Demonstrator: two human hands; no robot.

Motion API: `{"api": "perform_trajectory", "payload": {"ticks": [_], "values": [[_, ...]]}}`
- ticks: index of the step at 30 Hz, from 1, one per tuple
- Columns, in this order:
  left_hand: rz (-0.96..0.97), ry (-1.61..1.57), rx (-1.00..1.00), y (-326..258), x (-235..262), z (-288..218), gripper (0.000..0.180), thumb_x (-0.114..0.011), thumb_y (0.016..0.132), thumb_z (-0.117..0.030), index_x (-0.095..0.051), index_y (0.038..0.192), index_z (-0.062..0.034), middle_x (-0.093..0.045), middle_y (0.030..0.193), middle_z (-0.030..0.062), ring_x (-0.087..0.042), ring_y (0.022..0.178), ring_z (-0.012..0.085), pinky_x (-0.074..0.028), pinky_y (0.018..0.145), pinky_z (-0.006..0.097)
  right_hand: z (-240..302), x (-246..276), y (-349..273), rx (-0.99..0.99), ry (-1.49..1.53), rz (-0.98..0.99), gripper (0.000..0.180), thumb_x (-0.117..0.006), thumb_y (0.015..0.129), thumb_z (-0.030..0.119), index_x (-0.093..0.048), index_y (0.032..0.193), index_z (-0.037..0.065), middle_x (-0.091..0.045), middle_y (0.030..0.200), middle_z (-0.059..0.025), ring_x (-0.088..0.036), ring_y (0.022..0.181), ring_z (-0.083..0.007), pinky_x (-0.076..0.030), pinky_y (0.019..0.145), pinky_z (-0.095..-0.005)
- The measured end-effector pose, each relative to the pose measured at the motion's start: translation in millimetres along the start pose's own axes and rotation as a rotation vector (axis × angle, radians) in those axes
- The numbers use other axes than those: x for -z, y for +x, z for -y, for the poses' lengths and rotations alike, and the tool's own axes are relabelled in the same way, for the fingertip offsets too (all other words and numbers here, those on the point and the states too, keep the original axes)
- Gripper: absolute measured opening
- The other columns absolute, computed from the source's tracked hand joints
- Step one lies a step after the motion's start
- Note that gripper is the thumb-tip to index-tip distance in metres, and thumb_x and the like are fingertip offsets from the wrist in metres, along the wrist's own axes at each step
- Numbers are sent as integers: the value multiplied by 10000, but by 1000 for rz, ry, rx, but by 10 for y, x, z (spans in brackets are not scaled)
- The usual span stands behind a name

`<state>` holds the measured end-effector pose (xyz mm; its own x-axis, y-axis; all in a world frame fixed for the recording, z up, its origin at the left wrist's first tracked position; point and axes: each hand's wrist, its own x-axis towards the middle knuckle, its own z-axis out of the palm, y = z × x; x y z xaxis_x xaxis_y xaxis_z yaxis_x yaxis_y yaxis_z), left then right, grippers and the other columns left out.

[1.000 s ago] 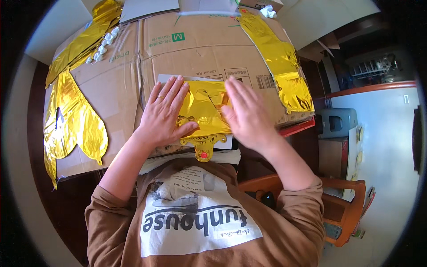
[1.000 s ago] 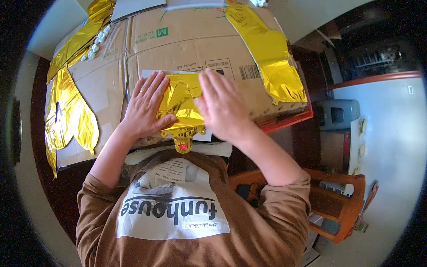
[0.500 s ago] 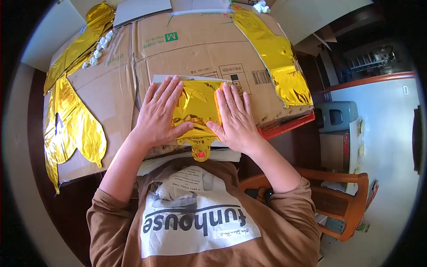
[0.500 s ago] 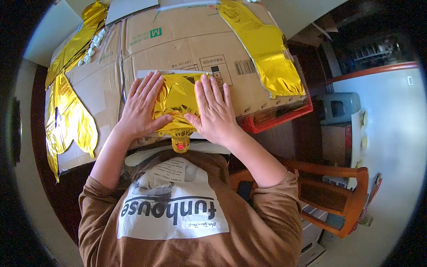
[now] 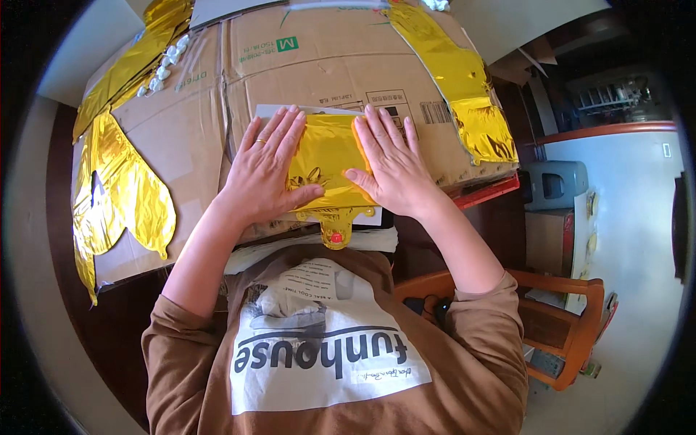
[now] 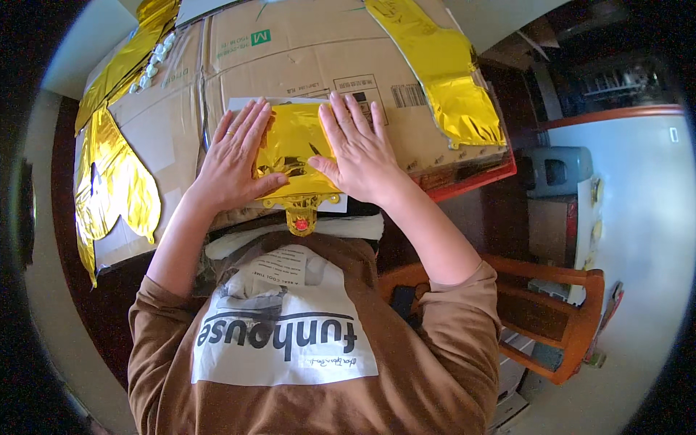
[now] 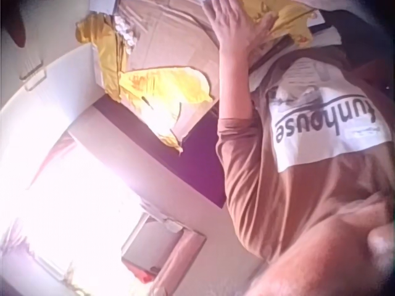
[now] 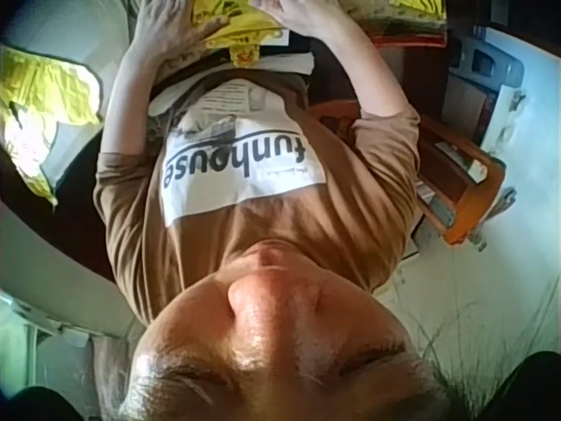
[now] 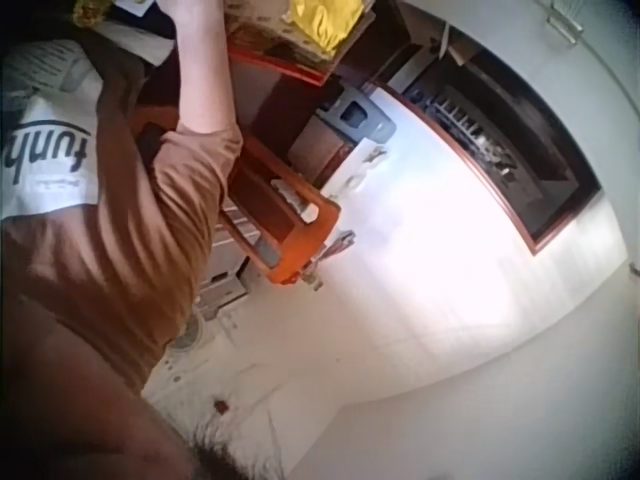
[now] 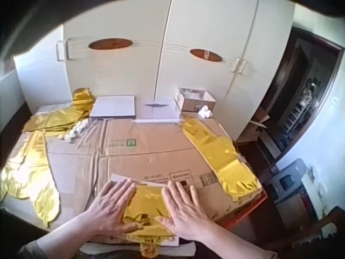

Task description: Folding a gold-colored Mylar foil balloon into a compact shape on a flat surface.

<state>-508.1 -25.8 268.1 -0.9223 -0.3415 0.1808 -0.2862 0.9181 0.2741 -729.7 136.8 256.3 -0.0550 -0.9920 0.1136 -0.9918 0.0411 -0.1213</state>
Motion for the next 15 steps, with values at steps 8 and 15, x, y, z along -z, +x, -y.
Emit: {"api": "perform_trajectory", "payload": {"ticks": [8, 15], "values": [[75, -303, 74, 123, 246, 123, 734, -391, 1051, -527, -298, 1562, -9, -325, 1607, 222, -247, 1527, 334, -141, 1250, 482, 14, 51, 29, -45, 95, 61, 835, -411, 1023, 572, -209, 1588, -8, -153, 1665, -238, -113, 1554, -382, -22, 1227, -598], [-88, -51, 78, 149, -15, 6, 747, -404, 1045, -550, -316, 1565, -21, -252, 1640, 227, -204, 1541, 346, -148, 1251, 457, 281, 7, 91, -146, 49, 4, 860, -490, 999, 533, -223, 1565, -56, -162, 1642, -291, -114, 1543, -425, -29, 1224, -599]]}}
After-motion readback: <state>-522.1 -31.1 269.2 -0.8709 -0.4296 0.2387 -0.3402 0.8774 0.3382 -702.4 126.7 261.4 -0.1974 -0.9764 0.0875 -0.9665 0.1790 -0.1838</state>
